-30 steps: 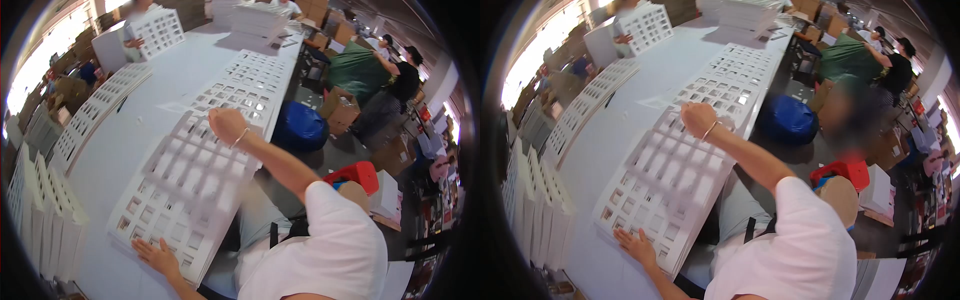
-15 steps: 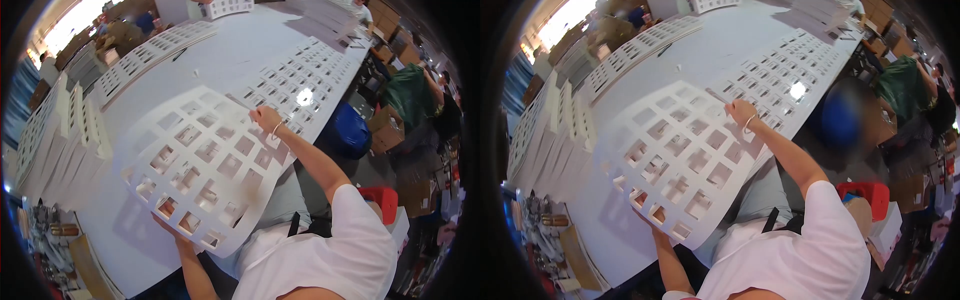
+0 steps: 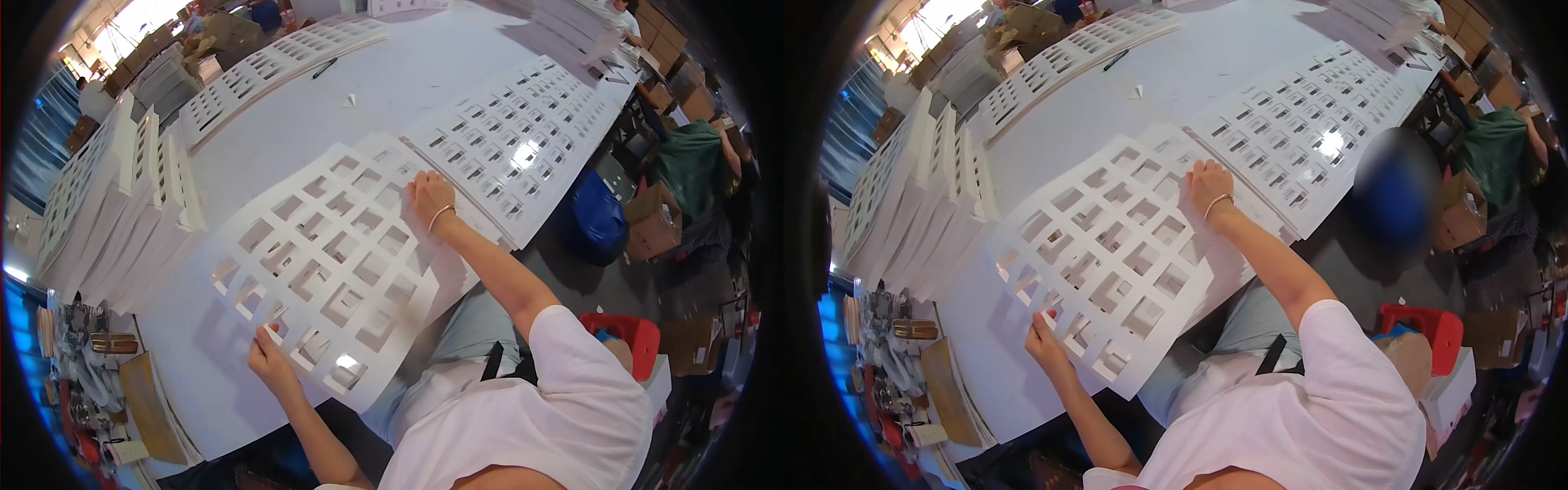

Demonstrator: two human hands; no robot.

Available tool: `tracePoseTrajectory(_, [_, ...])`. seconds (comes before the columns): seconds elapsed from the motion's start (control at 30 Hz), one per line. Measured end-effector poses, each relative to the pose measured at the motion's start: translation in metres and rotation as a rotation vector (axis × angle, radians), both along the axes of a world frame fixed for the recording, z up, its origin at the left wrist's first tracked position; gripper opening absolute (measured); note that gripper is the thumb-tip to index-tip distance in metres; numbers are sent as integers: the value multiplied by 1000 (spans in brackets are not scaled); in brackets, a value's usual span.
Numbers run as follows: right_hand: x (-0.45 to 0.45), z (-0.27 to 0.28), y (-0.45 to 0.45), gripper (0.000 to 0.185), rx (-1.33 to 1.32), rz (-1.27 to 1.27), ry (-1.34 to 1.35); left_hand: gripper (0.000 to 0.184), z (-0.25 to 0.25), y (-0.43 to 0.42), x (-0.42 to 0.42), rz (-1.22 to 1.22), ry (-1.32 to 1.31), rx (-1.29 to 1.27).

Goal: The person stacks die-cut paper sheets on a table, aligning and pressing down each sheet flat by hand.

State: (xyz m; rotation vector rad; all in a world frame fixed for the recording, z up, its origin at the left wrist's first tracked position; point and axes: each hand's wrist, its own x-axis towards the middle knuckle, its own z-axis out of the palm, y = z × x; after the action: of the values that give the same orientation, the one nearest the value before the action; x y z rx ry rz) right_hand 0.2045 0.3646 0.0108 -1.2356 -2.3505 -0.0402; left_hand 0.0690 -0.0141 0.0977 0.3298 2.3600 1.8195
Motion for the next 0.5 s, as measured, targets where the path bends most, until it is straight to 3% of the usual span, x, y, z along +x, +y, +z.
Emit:
tracePoseTrajectory(0.2, [4,9,14,42,-237,41,138,44,36,2,9,-68,-2,153])
tracePoseTrajectory(0.3, [16,34,32,51,-669,95,233,45,49,3,8,-84,-5,206])
tracePoseTrajectory(0.33, [22,34,27,58,-562,106,485,45,54,4,4,-70,-15,216])
tracePoseTrajectory(0.4, [35,21,51,59,-530,108,541,46,48,11,-9,-111,-62,167])
tracePoseTrajectory(0.43, [43,41,45,54,-592,89,541,46,39,15,-16,-153,-78,130])
tracePoseTrajectory(0.5, [54,25,66,51,-459,43,458,45,7,25,-30,-201,-43,-31])
